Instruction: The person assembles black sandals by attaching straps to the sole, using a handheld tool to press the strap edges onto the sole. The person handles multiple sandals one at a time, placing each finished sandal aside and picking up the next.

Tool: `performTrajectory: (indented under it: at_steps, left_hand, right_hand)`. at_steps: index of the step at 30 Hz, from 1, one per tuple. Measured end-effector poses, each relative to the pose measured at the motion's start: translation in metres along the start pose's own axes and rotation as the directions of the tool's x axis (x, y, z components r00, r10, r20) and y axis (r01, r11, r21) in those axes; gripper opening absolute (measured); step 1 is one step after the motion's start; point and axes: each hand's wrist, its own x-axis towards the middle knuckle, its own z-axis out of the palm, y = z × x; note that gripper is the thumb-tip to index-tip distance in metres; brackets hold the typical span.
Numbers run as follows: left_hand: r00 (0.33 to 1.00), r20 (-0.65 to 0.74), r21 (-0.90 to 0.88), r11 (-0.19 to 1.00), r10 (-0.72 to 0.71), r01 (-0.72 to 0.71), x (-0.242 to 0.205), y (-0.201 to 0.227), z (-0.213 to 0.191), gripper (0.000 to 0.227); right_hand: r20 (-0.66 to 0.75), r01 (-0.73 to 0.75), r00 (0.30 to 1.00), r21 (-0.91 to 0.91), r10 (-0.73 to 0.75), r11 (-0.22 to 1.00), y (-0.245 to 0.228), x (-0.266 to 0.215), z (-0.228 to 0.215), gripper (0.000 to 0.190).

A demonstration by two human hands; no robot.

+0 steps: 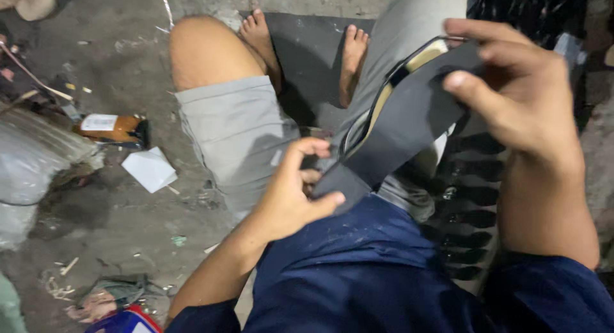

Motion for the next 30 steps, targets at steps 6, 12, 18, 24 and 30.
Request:
performTrajectory:
  at_steps: [6,12,18,24,30]
  left_hand:
    - [0.912,0.001,0.549,0.762,0.409,-0.343,0.022,0.012,0.016,0.083]
    - [0.956,0.049,0.546,0.794,0.288,-0.267,0.04,0.009,0.016,0.045]
    - [0.954,0.037,0.497,0.823,0.297,-0.275,0.041,0.014,0.016,0.048]
    - [0.926,-0.045,0.318,0.884,0.374,-0.342,0.044,0.026,0.01,0.037]
    - [0.888,-0.182,0.215,0.898,0.423,-0.384,0.051,0.022,0.022,0.031]
  right_hand:
    - [0.348,0.121,0.934,-0.085,-0.084,0.989,-0.017,0.038,0.008,0.023]
    - [0.351,0.255,0.919,-0.181,-0.18,0.95,-0.033,0.046,0.015,0.024]
    - [0.351,0.297,0.913,-0.227,-0.207,0.927,-0.042,0.048,0.016,0.025]
    - [0.344,0.291,0.917,-0.229,-0.203,0.929,-0.056,0.044,0.015,0.025]
    - [0.115,0.269,0.962,-0.242,-0.248,0.932,-0.062,0.037,0.022,0.026]
